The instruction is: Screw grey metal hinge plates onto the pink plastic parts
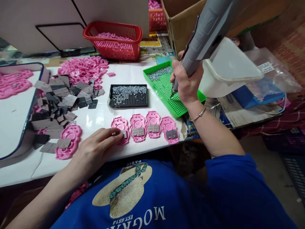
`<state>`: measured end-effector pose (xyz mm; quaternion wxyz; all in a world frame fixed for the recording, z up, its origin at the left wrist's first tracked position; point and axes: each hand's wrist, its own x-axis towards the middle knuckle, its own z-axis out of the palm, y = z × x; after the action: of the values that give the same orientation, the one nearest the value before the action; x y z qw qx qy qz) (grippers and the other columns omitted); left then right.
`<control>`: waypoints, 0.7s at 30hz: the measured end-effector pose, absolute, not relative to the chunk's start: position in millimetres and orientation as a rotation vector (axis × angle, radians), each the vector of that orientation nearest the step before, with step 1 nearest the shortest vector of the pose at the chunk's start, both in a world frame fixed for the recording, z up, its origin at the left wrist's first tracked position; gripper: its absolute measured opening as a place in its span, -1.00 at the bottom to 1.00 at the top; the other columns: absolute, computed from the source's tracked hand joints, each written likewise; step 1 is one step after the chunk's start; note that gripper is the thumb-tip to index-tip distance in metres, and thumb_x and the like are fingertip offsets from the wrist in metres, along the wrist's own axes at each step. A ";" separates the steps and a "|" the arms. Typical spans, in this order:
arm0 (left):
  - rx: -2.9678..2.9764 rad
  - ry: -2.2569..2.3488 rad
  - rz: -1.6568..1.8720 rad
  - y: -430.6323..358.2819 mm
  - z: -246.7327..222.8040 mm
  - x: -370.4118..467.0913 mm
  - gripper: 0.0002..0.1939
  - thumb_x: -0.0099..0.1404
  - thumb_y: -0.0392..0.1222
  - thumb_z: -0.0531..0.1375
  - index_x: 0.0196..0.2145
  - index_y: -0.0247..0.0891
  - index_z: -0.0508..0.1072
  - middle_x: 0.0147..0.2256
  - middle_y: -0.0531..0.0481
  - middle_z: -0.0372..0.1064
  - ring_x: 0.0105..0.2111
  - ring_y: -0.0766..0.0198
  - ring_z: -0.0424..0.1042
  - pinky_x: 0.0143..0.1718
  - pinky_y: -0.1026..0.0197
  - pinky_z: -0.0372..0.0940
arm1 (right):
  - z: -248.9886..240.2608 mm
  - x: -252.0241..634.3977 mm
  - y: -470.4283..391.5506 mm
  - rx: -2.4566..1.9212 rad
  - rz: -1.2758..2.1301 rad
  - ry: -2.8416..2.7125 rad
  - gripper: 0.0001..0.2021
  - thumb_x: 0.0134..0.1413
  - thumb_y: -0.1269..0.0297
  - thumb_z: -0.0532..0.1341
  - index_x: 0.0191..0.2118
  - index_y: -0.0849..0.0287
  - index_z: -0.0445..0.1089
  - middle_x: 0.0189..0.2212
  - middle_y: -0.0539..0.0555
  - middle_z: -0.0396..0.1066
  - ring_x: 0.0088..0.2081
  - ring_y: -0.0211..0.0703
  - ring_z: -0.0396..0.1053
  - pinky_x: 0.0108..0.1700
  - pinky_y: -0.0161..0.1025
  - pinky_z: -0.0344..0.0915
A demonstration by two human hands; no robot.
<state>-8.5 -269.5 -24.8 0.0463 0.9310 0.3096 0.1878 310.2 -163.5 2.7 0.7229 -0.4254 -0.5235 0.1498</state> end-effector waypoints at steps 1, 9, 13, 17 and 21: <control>2.850 0.932 0.561 -269.0 -24.3 -8.5 -0.76 0.38 -0.41 0.05 -0.07 -0.30 0.44 -0.11 -0.15 0.45 -0.22 0.16 0.43 -0.27 0.17 0.44 | 2.1 310.5 -163.1 -0.944 0.332 -1.161 -0.61 -0.11 -0.18 0.32 -0.23 -0.13 0.29 -0.58 -0.15 0.21 -0.64 -0.29 0.18 -0.58 -0.20 0.22; 2.912 0.906 0.467 -264.7 -16.6 -5.7 -0.79 0.38 -0.40 0.04 -0.15 -0.31 0.45 -0.11 -0.17 0.46 -0.24 0.13 0.45 -0.32 0.15 0.42 | -2.8 313.1 -161.8 -0.960 0.315 -1.188 -0.63 -0.06 -0.22 0.30 -0.20 -0.19 0.28 -0.58 -0.14 0.19 -0.62 -0.28 0.17 -0.56 -0.18 0.18; 2.952 0.905 0.420 -263.9 -13.4 -2.7 -0.83 0.35 -0.40 0.07 -0.22 -0.30 0.45 -0.14 -0.19 0.47 -0.27 0.12 0.46 -0.38 0.15 0.40 | -3.3 313.4 -162.9 -0.971 0.314 -1.200 -0.65 -0.03 -0.19 0.28 -0.19 -0.21 0.26 -0.57 -0.14 0.18 -0.61 -0.28 0.16 -0.55 -0.18 0.14; 3.039 0.967 0.362 -268.9 -10.5 1.7 -0.82 0.30 -0.45 0.10 -0.20 -0.31 0.44 -0.14 -0.19 0.47 -0.29 0.08 0.47 -0.38 0.10 0.40 | -1.6 312.0 -165.4 -1.046 0.278 -1.204 -0.58 -0.04 -0.26 0.23 -0.15 -0.19 0.20 -0.47 -0.10 0.26 -0.58 -0.27 0.15 -0.50 -0.16 0.17; 3.103 1.013 0.307 -275.4 -9.3 5.9 -0.78 0.26 -0.47 0.10 -0.18 -0.33 0.44 -0.16 -0.19 0.48 -0.32 0.06 0.47 -0.40 0.07 0.40 | -1.2 310.6 -165.5 -1.099 0.248 -1.197 -0.57 -0.04 -0.29 0.19 -0.14 -0.19 0.18 -0.44 -0.10 0.28 -0.57 -0.25 0.16 -0.49 -0.14 0.22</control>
<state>5.9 -275.4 -9.3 -0.0682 0.9443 0.3082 0.0935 310.6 -165.5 -1.2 0.6808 -0.4899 -0.5332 0.1104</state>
